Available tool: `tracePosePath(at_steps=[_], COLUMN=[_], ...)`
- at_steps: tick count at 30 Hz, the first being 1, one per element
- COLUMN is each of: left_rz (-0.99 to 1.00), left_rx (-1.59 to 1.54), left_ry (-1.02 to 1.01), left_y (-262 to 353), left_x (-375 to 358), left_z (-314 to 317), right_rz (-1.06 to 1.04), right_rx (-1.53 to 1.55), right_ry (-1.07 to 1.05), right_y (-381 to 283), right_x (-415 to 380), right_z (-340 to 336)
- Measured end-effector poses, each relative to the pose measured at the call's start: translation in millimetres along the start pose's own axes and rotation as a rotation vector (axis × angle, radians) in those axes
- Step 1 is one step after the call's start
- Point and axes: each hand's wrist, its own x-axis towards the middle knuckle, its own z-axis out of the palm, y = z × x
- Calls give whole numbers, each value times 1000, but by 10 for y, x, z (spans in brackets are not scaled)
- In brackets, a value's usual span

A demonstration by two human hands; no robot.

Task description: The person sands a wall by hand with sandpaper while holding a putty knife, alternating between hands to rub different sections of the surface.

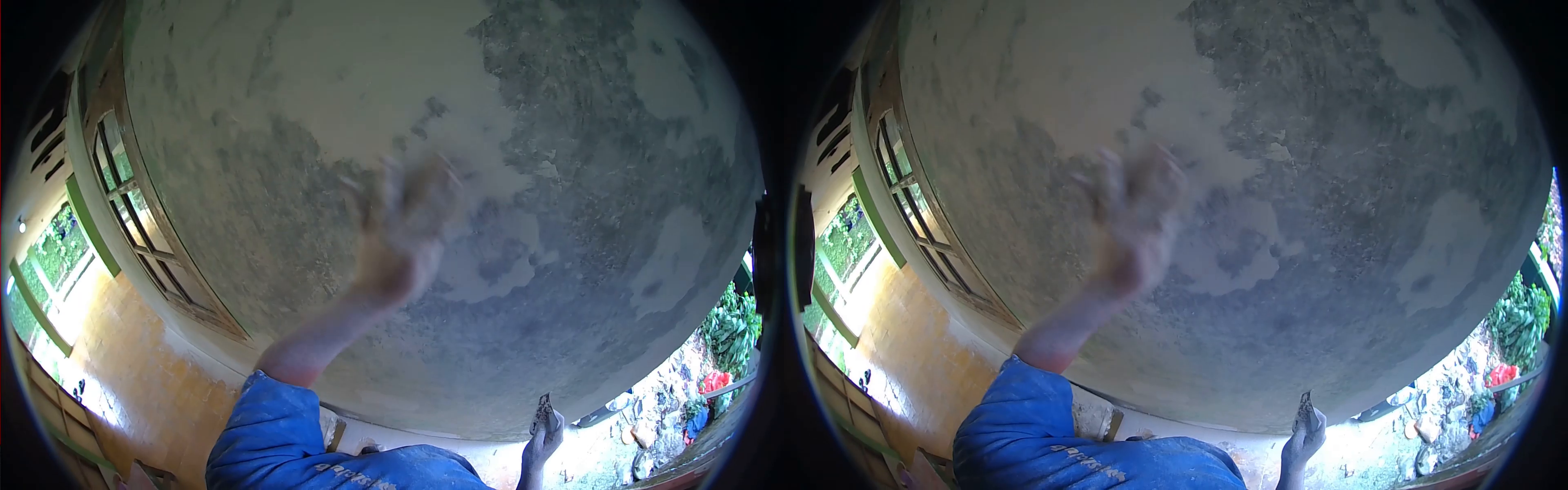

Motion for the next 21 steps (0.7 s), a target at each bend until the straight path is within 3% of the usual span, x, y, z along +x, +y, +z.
tracePosePath(at_steps=[1, 4, 6, 8, 9, 14, 16, 17, 20, 21], left_rz=[156, 178, 94, 20, 120, 44, 12, 139, 198, 193], left_rx=[96, 299, 278, 228, 198, 344, 119, 227, 227, 275], left_ry=[-184, -127, -56, -160, -261, -76, -28, -170, -175, -40], left_y=[149, -60, -157, 40, 189, -207, -116, 80, -43, -139], left_x=[-218, -86, -17, -100, -242, 108, -4, -157, -203, -10], left_z=[4, -166, -185, -136, -78, -244, -70, -32, -57, -137], right_rz=[-3, -73, -80, -58, -44, -67, -63, -63, -69, -69], right_rx=[-2, 11, -21, -30, -41, -29, -54, -52, -60, -68], right_ry=[-4, 39, 74, 55, 39, 41, 41, 33, 48, 72], right_y=[-8, -33, -62, -59, -60, 6, -5, -43, -66, -62], right_x=[7, 31, 31, 18, 27, 42, 19, 19, 28, 25], right_z=[12, 68, 74, 76, 60, 37, 21, 29, 42, 57])
